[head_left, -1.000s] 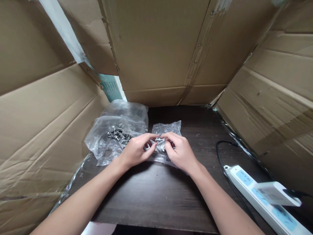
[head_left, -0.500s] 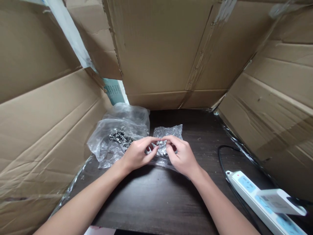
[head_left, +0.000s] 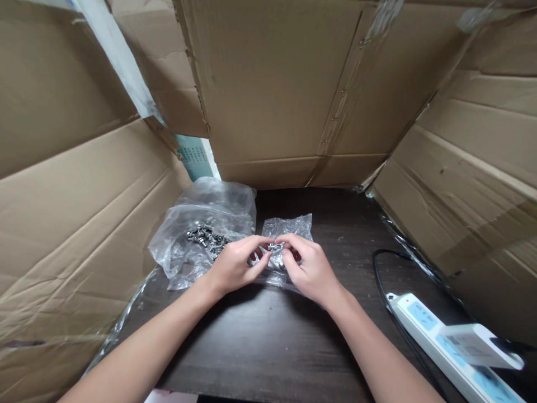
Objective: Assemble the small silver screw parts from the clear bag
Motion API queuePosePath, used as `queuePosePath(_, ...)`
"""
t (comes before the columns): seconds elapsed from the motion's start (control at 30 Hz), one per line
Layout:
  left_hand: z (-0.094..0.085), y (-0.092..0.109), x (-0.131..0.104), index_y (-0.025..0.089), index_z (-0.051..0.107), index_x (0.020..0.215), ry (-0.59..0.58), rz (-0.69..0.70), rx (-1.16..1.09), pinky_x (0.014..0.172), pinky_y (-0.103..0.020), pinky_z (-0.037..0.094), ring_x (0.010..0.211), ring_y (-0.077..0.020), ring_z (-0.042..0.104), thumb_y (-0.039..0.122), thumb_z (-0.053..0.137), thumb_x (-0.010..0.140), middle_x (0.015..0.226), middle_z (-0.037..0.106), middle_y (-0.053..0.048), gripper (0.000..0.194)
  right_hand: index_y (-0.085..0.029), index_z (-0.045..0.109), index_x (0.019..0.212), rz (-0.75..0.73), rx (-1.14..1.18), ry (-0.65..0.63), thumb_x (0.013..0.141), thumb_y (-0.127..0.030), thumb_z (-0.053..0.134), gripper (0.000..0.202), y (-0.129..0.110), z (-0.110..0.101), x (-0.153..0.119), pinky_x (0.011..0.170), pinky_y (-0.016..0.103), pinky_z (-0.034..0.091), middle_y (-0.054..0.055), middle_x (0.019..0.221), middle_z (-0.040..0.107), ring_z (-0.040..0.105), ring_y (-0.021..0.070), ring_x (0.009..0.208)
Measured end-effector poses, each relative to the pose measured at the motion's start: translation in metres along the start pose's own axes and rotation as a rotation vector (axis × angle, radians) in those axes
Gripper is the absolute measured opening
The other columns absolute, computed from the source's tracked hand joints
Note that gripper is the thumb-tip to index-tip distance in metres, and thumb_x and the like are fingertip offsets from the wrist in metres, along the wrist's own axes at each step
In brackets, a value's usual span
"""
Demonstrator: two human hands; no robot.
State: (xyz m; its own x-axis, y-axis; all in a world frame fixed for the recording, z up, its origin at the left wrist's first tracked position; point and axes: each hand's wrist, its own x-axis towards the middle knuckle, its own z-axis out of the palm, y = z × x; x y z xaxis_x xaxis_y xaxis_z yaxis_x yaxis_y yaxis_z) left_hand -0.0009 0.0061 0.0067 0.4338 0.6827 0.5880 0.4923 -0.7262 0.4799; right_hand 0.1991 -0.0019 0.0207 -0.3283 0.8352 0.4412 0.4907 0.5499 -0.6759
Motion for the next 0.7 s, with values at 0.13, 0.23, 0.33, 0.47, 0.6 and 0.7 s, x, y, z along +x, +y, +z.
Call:
queuePosePath(0.13, -0.0002, 0.0003, -0.0002, 0.016, 0.062, 0.119, 0.007, 0.011, -0.009, 0.067, -0.022, 0.056, 0.069, -0.0108, 0.066, 0.019, 0.059, 0.094, 0.092, 0.072, -0.004, 0.025, -0.021, 0.066, 0.099, 0.007, -0.048, -0.017, 0.089, -0.012, 0.048, 0.023, 0.0008, 0.0016, -0.0001, 0.07, 0.027, 0.044, 0.002, 0.088, 0.068, 0.061, 0.0161, 0.075)
queuePosePath(0.23, -0.0009, 0.0004, -0.0005, 0.016, 0.063, 0.119, 0.013, 0.008, -0.006, 0.067, -0.022, 0.056, 0.068, -0.0107, 0.066, 0.018, 0.06, 0.094, 0.091, 0.072, -0.004, 0.025, -0.02, 0.065, 0.102, -0.004, -0.023, 0.032, 0.089, -0.011, 0.048, 0.024, 0.002, 0.0019, 0.0, 0.067, 0.026, 0.044, 0.001, 0.086, 0.067, 0.059, 0.0149, 0.071)
queuePosePath(0.33, -0.0016, 0.0003, -0.0003, 0.015, 0.063, 0.118, 0.019, 0.01, -0.01, 0.069, -0.022, 0.056, 0.069, -0.0108, 0.067, 0.017, 0.06, 0.093, 0.091, 0.072, -0.004, 0.025, -0.02, 0.065, 0.101, -0.033, 0.006, 0.066, 0.088, -0.011, 0.049, 0.023, 0.0035, 0.0023, 0.0002, 0.065, 0.025, 0.044, 0.0, 0.082, 0.065, 0.057, 0.0138, 0.067)
queuePosePath(0.47, -0.0013, 0.0008, 0.0002, 0.015, 0.063, 0.119, 0.015, 0.019, -0.014, 0.07, -0.023, 0.057, 0.071, -0.011, 0.067, 0.017, 0.059, 0.093, 0.093, 0.073, -0.005, 0.026, -0.02, 0.064, 0.102, -0.04, 0.0, 0.043, 0.087, -0.01, 0.049, 0.024, 0.0046, 0.004, 0.0003, 0.063, 0.025, 0.043, 0.0, 0.082, 0.063, 0.057, 0.0137, 0.068)
queuePosePath(0.6, 0.0001, 0.0021, 0.0005, 0.015, 0.063, 0.119, 0.012, 0.024, -0.013, 0.068, -0.022, 0.056, 0.068, -0.0106, 0.066, 0.017, 0.059, 0.093, 0.093, 0.073, -0.005, 0.027, -0.02, 0.064, 0.102, -0.028, -0.019, 0.027, 0.086, -0.009, 0.049, 0.024, 0.0036, 0.005, 0.0, 0.065, 0.025, 0.043, 0.0, 0.082, 0.062, 0.056, 0.0135, 0.069)
queuePosePath(0.7, 0.0006, 0.0023, 0.0002, 0.015, 0.064, 0.12, 0.007, 0.018, -0.013, 0.068, -0.022, 0.056, 0.067, -0.0103, 0.066, 0.017, 0.059, 0.093, 0.093, 0.073, -0.004, 0.027, -0.02, 0.064, 0.102, -0.02, -0.023, 0.018, 0.087, -0.009, 0.048, 0.024, 0.0025, 0.0051, 0.0, 0.064, 0.025, 0.043, 0.0, 0.081, 0.062, 0.056, 0.0135, 0.068)
